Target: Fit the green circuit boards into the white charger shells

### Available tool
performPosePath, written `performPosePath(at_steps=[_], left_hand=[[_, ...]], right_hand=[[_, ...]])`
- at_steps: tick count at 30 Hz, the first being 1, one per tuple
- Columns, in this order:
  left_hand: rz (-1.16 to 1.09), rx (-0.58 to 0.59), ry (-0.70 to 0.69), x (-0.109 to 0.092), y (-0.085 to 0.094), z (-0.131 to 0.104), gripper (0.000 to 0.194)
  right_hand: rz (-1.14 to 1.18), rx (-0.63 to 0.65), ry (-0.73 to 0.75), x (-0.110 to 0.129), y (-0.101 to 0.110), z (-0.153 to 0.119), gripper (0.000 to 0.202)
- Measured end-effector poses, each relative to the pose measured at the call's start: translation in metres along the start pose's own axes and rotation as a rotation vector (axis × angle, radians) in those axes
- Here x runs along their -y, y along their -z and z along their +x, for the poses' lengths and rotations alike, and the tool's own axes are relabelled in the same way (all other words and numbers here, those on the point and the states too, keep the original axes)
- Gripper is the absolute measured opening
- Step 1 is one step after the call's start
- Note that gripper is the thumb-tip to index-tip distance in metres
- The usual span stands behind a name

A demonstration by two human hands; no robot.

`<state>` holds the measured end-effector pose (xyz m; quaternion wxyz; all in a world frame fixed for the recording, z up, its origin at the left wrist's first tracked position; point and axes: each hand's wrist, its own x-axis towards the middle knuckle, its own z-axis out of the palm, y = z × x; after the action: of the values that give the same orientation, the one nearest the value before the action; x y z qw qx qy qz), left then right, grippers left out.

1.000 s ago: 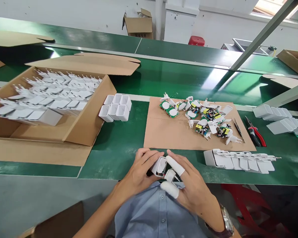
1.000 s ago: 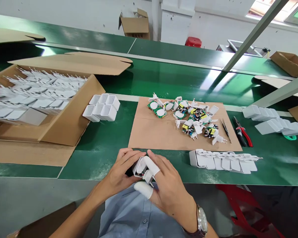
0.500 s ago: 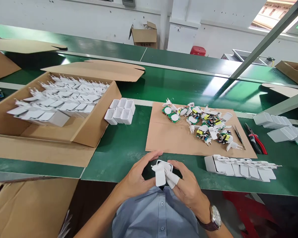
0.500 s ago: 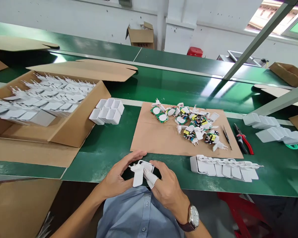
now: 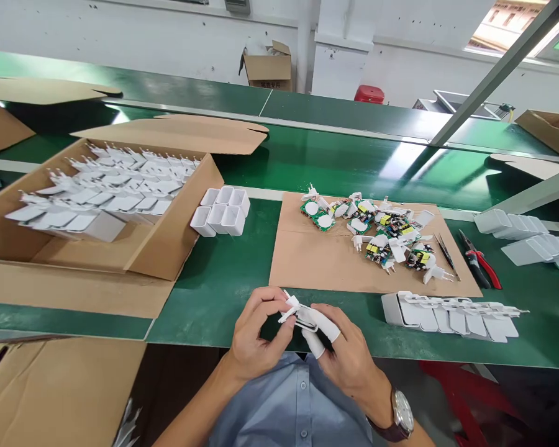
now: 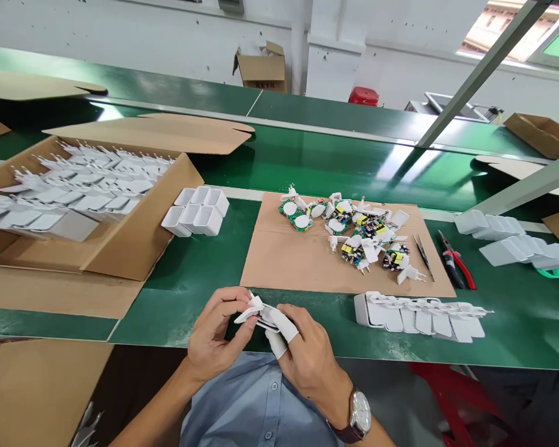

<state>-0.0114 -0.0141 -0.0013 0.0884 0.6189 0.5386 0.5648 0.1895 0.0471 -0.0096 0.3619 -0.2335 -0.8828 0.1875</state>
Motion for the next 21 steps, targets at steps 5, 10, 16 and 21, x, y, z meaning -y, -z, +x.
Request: performPosePath(at_steps=[5,10,16,21], left_hand=[[0.006,0.021,0.062,0.001,-0.002,-0.003,0.021],[-0.040,0.041,0.080,0.002,-0.001,-0.005,0.023],[-0.051,0.049,0.113,0.007,0.000,-0.011,0.023],[-0.141,0.038,0.058,0.001,-0.006,-0.015,0.080]], right_hand=[[-0.070,0.085,0.063,-0.002,0.001,-0.004,0.052],[-0.085,0.102,0.053,0.000,0.002,0.001,0.054],[-0.015,0.073,-0.007,0.002,0.000,0.003,0.047],[0.879,-0.088,-0.657,0.011,-0.010,0.010,0.024]])
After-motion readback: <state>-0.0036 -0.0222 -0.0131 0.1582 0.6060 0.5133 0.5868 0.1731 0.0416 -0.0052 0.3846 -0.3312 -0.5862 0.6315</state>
